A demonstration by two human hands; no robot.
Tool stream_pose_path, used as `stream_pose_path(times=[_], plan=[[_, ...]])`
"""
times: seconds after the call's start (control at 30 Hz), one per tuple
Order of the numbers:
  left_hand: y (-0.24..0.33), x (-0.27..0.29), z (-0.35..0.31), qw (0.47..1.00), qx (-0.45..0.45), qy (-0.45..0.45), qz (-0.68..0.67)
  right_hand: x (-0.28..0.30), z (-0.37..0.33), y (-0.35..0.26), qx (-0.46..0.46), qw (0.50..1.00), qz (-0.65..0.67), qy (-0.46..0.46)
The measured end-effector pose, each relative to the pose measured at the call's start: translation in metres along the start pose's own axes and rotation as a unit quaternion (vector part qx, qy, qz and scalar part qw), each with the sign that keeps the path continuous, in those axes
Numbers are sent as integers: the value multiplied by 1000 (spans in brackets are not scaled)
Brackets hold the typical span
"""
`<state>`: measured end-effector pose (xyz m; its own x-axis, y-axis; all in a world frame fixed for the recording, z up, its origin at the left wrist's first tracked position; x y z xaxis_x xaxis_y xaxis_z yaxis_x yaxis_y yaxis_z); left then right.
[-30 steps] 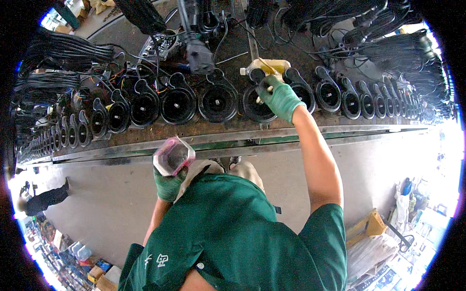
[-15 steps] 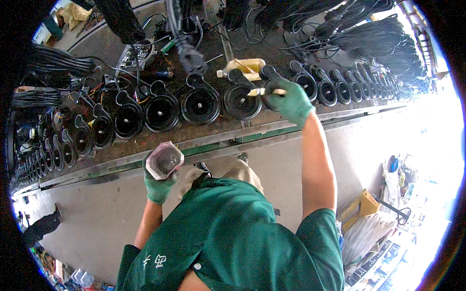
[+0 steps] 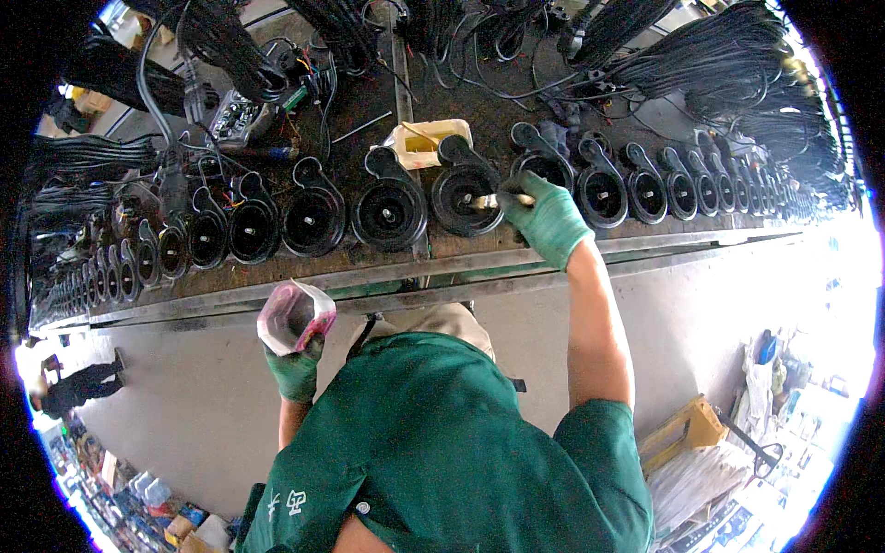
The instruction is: The person applies a substance from a small container to the center of black circular objects arranged on a table using a brush. The person repeatedly dips the brush into the container and applies the substance to each object in a row.
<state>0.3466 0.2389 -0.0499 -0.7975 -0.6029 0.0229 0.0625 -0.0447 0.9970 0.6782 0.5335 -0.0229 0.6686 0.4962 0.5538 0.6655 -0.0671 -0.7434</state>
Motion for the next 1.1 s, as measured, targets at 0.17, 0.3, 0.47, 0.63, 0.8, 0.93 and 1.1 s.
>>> stream_pose_path(times=[0.17, 0.3, 0.47, 0.63, 0.8, 0.93, 1.1], plan=[[19, -30, -10, 999, -19, 27, 29, 34, 10, -8, 132, 988, 39, 63], [1, -44, -22, 998, 46, 9, -35, 70, -5, 4, 119, 984, 78, 109], [-35, -83, -7, 986, 46, -152, 47, 53, -27, 26, 110, 958, 261, 54], [-134, -90, -14, 982, 132, -123, -53, -32, -66, 2, 143, 926, 329, -117], [-172, -81, 11, 990, 49, -122, 45, -142, -60, -19, 140, 975, 108, -133], [-181, -67, 19, 982, -26, -135, 129, -214, -43, -19, 22, 955, 176, -238], [-159, -80, 21, 981, 92, -158, -67, -187, -40, -44, 168, 961, -51, -212]])
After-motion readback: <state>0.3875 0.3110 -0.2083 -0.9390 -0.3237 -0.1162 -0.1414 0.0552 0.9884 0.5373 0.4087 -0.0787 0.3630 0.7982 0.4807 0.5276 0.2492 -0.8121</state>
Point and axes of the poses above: each hand's wrist, its own z-axis towards the middle knuckle, its own x-axis out of the back of the hand, y = z × x, the point moved 10 cm from there along z, towards the middle knuckle, and after that the axes turned 7 degrees about -z, right-handed, at the moved point
